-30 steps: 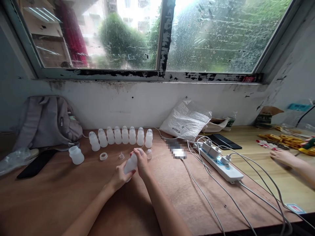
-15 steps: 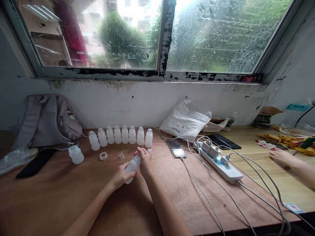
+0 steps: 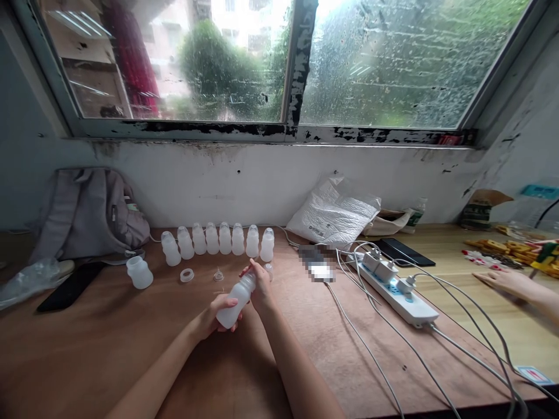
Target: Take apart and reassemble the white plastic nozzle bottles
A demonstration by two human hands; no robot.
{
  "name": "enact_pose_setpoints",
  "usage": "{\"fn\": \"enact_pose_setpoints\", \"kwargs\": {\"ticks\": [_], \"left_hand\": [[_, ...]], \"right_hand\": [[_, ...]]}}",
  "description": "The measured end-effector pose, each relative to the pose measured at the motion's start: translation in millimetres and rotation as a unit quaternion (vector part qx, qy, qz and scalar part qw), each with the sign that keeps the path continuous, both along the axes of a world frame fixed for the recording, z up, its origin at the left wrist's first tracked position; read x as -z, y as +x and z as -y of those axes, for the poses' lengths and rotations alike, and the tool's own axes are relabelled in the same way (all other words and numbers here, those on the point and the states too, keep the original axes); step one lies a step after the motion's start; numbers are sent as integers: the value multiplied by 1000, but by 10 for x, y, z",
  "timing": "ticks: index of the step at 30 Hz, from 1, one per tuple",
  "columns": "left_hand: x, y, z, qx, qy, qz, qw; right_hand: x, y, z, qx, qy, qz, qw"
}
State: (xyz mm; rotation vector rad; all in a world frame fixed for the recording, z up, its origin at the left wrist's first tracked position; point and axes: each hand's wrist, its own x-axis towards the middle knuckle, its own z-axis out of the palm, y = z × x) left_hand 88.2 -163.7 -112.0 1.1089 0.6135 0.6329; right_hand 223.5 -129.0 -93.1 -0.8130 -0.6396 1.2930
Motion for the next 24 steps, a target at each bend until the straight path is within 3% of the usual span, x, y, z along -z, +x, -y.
{"fn": "enact_pose_setpoints", "kwargs": {"ticks": [4, 8, 10, 13, 16, 24], "left_hand": [[33, -21, 50, 42, -2, -12, 999], [77, 6, 66, -79, 9, 6, 997], [82, 18, 44, -138, 14, 23, 990], [75, 11, 3, -189, 15, 52, 981], [69, -14, -9, -221, 3, 70, 973], [40, -38, 15, -258, 1, 80, 963]], "right_hand": [[0, 211, -46, 109, 56, 51, 991], [66, 423, -108, 166, 101, 74, 978], [102, 468, -118, 202, 89, 143, 965], [135, 477, -108, 278, 83, 346, 893], [182, 451, -110, 286, 101, 508, 807], [475, 281, -227, 251, 132, 720, 633]]}}
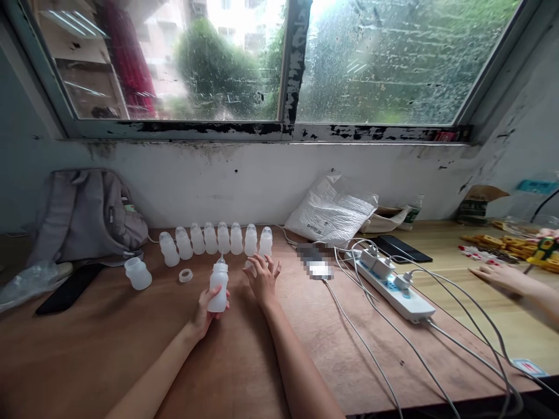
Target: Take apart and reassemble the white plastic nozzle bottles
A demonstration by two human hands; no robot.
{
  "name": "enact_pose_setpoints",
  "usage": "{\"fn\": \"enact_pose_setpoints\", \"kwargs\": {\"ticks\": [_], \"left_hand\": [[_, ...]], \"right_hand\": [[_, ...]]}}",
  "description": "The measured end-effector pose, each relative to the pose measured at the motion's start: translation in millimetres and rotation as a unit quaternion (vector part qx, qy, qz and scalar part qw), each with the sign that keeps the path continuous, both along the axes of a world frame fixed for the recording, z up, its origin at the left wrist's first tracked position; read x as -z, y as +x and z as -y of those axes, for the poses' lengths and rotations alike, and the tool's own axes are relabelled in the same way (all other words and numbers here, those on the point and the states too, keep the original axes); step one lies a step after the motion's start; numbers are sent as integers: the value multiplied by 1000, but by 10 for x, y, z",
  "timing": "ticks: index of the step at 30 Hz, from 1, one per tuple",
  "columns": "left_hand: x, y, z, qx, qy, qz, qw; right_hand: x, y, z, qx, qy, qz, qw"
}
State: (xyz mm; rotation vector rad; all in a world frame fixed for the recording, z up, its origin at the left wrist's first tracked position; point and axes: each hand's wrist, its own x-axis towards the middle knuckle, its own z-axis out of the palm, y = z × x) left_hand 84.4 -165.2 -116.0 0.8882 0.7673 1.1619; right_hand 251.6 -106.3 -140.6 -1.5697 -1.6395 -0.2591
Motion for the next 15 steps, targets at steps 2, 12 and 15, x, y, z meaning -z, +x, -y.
{"fn": "enact_pose_setpoints", "kwargs": {"ticks": [2, 12, 15], "left_hand": [[3, -3, -11, -6, -2, 0, 1000], [67, 3, -29, -2, -3, -21, 1000], [58, -1, -28, 1, -4, -24, 1000]], "right_hand": [[47, -10, -22, 17, -22, 22, 999], [121, 115, -96, 55, -111, -10, 992], [121, 130, -98, 56, -114, -20, 992]]}}
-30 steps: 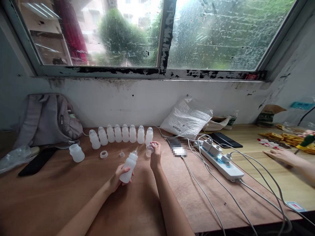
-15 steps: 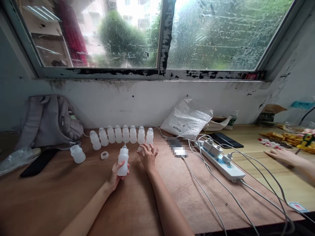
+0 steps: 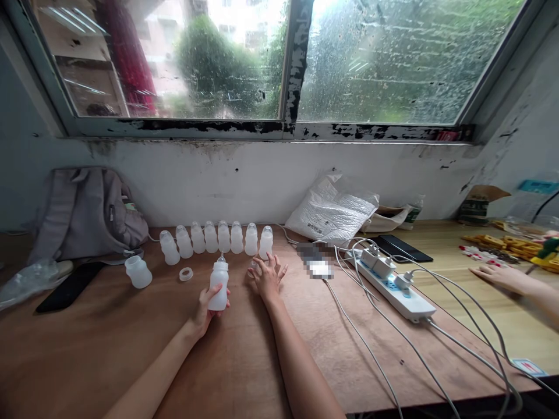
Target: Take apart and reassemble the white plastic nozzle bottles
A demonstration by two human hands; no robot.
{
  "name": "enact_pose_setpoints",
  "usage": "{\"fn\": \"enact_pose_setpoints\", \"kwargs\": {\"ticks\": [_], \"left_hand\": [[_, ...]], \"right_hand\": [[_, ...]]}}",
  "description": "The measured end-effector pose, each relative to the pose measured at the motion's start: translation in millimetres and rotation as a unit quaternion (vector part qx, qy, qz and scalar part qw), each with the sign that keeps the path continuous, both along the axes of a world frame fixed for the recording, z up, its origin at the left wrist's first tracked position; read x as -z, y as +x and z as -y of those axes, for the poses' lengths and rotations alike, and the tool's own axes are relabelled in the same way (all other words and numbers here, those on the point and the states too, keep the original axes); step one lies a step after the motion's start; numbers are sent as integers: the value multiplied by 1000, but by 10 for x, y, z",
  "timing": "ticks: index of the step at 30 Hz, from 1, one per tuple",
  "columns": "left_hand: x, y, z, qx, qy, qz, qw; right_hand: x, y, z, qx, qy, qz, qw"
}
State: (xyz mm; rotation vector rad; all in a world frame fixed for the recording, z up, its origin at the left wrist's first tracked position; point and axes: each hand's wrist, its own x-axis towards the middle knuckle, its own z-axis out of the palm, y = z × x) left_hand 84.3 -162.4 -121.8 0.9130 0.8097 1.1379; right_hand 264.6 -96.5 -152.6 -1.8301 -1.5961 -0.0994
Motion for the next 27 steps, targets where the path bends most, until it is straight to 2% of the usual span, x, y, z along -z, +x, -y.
{"fn": "enact_pose_setpoints", "kwargs": {"ticks": [10, 13, 15, 17, 18, 21, 24, 25, 27], "left_hand": [[-42, 6, 20, -4, -5, -8, 1000], [-46, 10, 21, -6, 4, -38, 999], [-43, 14, 11, -11, 11, -86, 996], [-34, 17, -1, -27, 30, -149, 988], [-28, 18, -5, -39, 49, -180, 982], [-4, 20, 0, -76, 134, -263, 952], [21, 20, 33, -83, 192, -318, 925], [24, 19, 45, -85, 199, -320, 922], [17, 14, 62, -90, 200, -302, 928]], "right_hand": [[-2, 15, 6, -16, 16, -38, 999], [-80, -13, 41, -37, 82, -92, 992], [-170, -71, 95, -85, 130, -162, 975], [-268, -170, 171, -154, 129, -271, 942], [-311, -233, 212, -189, 103, -340, 916], [-392, -440, 320, -271, 5, -535, 800], [-405, -596, 383, -302, -93, -645, 696], [-402, -625, 395, -300, -115, -665, 675], [-396, -652, 414, -291, -136, -686, 653]]}}
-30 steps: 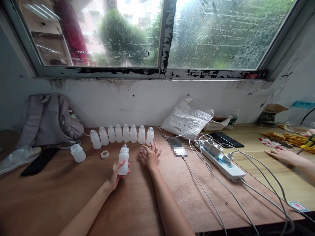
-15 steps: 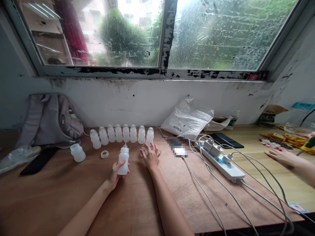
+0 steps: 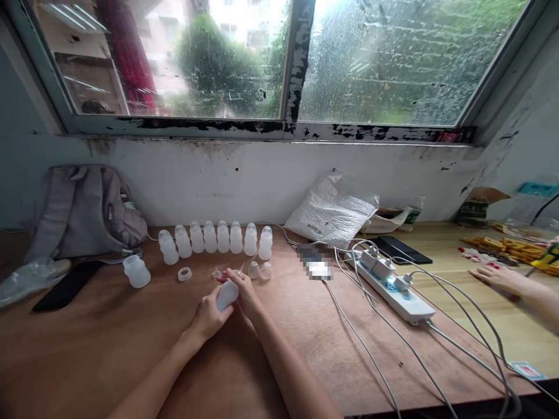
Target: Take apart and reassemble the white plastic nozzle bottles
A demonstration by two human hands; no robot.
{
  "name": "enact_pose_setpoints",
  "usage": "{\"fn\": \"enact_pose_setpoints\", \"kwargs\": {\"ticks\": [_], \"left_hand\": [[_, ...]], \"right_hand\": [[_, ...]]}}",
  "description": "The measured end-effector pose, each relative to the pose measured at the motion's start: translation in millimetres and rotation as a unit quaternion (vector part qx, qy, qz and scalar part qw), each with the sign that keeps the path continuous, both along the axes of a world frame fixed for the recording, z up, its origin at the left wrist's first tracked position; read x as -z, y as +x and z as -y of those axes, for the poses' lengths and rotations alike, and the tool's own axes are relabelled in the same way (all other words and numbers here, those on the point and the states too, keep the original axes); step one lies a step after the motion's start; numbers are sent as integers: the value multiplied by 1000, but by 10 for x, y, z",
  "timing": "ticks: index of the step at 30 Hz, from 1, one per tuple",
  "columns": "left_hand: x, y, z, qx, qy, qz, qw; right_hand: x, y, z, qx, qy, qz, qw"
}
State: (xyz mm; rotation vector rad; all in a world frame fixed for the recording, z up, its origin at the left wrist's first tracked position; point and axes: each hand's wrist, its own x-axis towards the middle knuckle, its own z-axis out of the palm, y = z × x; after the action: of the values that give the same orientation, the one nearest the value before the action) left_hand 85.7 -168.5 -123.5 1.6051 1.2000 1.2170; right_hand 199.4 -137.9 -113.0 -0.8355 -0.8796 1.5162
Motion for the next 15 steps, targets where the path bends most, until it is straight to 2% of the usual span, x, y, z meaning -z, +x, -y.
{"fn": "enact_pose_setpoints", "kwargs": {"ticks": [3, 5, 7, 9, 10, 12, 13, 15], "left_hand": [[-47, -6, 21, 26, -31, 44, 998], [-90, 2, 55, 86, -106, 97, 986], [-126, 27, 112, 167, -230, 194, 939], [-146, 56, 173, 236, -327, 306, 863], [-151, 64, 194, 258, -346, 352, 831], [-155, 51, 198, 282, -346, 415, 793], [-156, 26, 178, 286, -342, 437, 781], [-161, -53, 104, 275, -333, 475, 767]], "right_hand": [[-13, 11, 31, 13, -1, 1, 1000], [-48, 34, 59, 10, 15, -6, 1000], [-102, 66, 90, -35, 37, -30, 998], [-160, 106, 112, -96, 60, -50, 992], [-182, 128, 117, -121, 67, -49, 989], [-200, 170, 105, -139, 71, -24, 987], [-192, 188, 88, -125, 69, -6, 990], [-149, 210, 40, -50, 72, 26, 996]]}}
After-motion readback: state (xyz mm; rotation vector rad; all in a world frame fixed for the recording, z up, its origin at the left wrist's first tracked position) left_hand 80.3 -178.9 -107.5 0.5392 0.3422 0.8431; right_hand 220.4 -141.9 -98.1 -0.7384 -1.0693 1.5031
